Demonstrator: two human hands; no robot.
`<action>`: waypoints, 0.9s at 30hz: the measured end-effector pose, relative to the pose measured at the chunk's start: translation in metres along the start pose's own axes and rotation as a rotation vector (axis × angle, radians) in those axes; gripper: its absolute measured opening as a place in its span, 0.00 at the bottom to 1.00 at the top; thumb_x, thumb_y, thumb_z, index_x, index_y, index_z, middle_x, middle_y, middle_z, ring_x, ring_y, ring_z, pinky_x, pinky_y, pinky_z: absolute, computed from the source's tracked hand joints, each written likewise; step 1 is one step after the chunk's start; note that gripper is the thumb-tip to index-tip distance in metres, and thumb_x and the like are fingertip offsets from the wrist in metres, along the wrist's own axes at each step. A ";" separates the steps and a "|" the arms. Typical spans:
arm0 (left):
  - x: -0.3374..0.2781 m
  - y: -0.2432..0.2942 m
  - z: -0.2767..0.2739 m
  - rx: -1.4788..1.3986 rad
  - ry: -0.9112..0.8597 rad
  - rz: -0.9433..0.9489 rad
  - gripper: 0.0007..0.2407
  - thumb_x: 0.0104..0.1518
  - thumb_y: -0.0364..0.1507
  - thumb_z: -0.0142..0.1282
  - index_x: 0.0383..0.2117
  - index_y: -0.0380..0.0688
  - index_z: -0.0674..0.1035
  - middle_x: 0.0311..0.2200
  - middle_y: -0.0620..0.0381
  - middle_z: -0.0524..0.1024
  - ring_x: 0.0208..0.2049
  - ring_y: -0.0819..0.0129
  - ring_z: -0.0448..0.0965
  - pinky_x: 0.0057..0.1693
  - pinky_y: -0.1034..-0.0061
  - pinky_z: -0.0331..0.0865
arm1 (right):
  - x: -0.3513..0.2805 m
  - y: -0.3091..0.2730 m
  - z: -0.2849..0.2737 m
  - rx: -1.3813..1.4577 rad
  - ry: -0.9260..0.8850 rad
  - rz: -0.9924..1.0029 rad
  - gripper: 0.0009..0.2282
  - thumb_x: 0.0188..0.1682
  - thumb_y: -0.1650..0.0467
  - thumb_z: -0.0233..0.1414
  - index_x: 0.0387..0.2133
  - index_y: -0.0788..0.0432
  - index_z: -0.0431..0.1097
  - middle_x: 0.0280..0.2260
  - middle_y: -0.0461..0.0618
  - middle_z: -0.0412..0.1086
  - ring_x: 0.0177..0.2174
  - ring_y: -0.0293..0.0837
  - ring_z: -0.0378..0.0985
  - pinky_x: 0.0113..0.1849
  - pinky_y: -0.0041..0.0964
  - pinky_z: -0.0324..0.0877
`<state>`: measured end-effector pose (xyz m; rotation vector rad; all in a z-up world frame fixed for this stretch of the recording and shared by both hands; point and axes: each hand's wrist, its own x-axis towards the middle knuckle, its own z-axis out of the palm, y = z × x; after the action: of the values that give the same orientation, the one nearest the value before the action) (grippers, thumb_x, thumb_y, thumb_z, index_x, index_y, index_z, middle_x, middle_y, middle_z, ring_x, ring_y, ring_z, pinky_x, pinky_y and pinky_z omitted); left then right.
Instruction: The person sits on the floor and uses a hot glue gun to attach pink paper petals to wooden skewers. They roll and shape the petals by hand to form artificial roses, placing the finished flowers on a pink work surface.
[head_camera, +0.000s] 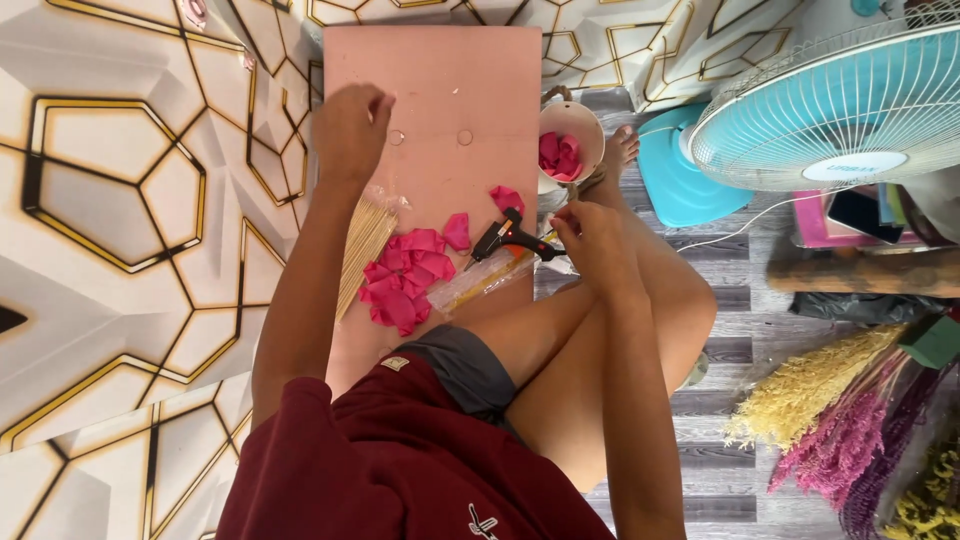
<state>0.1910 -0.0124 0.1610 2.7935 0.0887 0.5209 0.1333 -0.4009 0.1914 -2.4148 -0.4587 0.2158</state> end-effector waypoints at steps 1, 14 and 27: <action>-0.001 0.022 -0.029 -0.002 -0.001 0.002 0.12 0.71 0.35 0.57 0.28 0.49 0.83 0.26 0.61 0.80 0.28 0.61 0.78 0.32 0.63 0.66 | 0.002 -0.002 0.000 -0.001 0.001 0.003 0.07 0.55 0.69 0.57 0.30 0.61 0.77 0.29 0.54 0.79 0.29 0.53 0.78 0.32 0.49 0.68; -0.121 0.131 -0.116 -1.118 0.143 -0.344 0.04 0.67 0.24 0.62 0.42 0.36 0.85 0.36 0.45 0.86 0.35 0.70 0.84 0.46 0.75 0.77 | 0.029 -0.048 0.022 1.127 -0.126 0.374 0.22 0.60 0.55 0.48 0.43 0.64 0.77 0.30 0.56 0.78 0.31 0.46 0.85 0.34 0.37 0.83; -0.144 0.138 -0.084 -0.740 -0.378 -0.088 0.14 0.63 0.36 0.63 0.54 0.53 0.82 0.34 0.49 0.86 0.37 0.51 0.86 0.46 0.60 0.76 | 0.027 -0.056 0.015 1.177 -0.296 0.206 0.08 0.55 0.77 0.54 0.44 0.68 0.75 0.30 0.60 0.80 0.30 0.44 0.87 0.34 0.32 0.84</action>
<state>0.0270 -0.1369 0.2273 2.0972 -0.0551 -0.0188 0.1391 -0.3414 0.2148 -1.2625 -0.1189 0.7092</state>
